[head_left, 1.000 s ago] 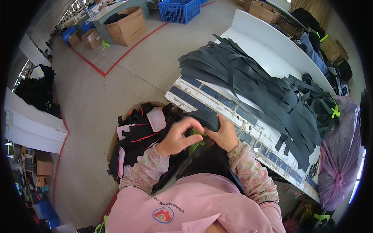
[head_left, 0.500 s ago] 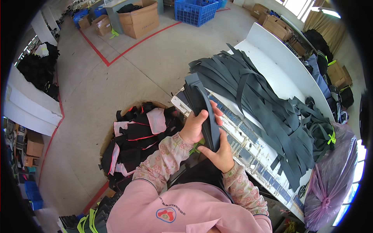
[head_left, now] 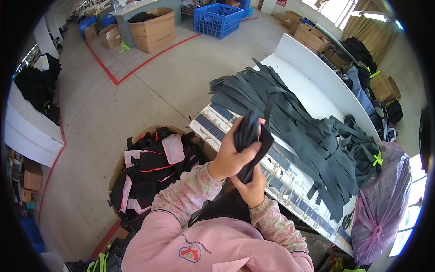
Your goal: Organizing and aligning dark fabric straps on a workspace.
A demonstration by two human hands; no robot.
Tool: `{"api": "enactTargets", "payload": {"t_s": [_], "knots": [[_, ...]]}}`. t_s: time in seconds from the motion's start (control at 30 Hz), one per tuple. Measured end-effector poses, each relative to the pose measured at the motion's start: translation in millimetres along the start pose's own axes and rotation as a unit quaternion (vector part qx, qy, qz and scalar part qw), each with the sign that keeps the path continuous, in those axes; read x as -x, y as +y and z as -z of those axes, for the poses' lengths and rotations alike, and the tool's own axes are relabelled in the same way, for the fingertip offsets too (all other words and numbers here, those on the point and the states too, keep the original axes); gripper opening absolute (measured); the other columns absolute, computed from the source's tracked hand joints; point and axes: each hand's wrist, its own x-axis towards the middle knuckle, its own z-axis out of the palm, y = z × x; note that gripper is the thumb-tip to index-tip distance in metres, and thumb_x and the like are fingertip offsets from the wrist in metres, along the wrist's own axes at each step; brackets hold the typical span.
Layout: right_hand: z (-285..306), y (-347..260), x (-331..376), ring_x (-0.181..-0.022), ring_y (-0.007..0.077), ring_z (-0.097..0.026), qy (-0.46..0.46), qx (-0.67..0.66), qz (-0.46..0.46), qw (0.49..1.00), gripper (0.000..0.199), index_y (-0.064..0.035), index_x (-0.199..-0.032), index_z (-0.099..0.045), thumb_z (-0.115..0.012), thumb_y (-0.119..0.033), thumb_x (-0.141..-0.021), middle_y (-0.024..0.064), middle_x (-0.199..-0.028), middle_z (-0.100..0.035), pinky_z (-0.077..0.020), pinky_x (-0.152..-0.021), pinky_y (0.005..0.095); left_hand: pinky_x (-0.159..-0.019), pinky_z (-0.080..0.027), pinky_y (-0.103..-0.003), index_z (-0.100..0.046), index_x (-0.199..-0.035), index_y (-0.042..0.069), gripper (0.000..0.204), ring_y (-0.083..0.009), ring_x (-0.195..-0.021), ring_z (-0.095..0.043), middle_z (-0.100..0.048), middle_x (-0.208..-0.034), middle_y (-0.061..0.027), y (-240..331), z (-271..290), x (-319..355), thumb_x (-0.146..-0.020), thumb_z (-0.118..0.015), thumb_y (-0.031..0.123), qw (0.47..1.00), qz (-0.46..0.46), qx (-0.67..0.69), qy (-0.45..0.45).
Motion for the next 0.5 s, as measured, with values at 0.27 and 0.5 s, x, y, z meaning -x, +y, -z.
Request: {"api": "enactTargets", "payload": {"t_s": [0.27,0.5], "knots": [[5.7,-5.6,3.6,-0.082,0.0264,-0.071,-0.005,0.01,-0.028,1.0,0.057,0.0023,-0.12,-0.057,-0.087,-0.02,-0.077,0.0178,-0.093,-0.07,-0.0549,-0.075,0.0352,-0.081,-0.054,-0.039,-0.04,-0.141,0.003,0.054,-0.021,-0.084,-0.063,-0.058,-0.1,-0.0101,-3.8,2.8,1.5,-0.096,-0.06,0.027,0.993,-0.097,-0.056,-0.042],[8.0,-3.2,8.2,-0.092,0.024,-0.069,-0.021,-0.061,-0.001,0.998,0.057,0.0032,-0.122,-0.057,-0.086,-0.017,-0.077,0.0153,-0.1,-0.07,-0.0533,-0.083,0.0356,-0.095,-0.052,-0.043,-0.043,-0.139,0.002,0.055,-0.0232,-0.092,-0.064,-0.061,-0.109,-0.0134,1.8,-4.2,4.0,-0.099,-0.061,0.033,0.959,0.035,0.281,0.01]]}}
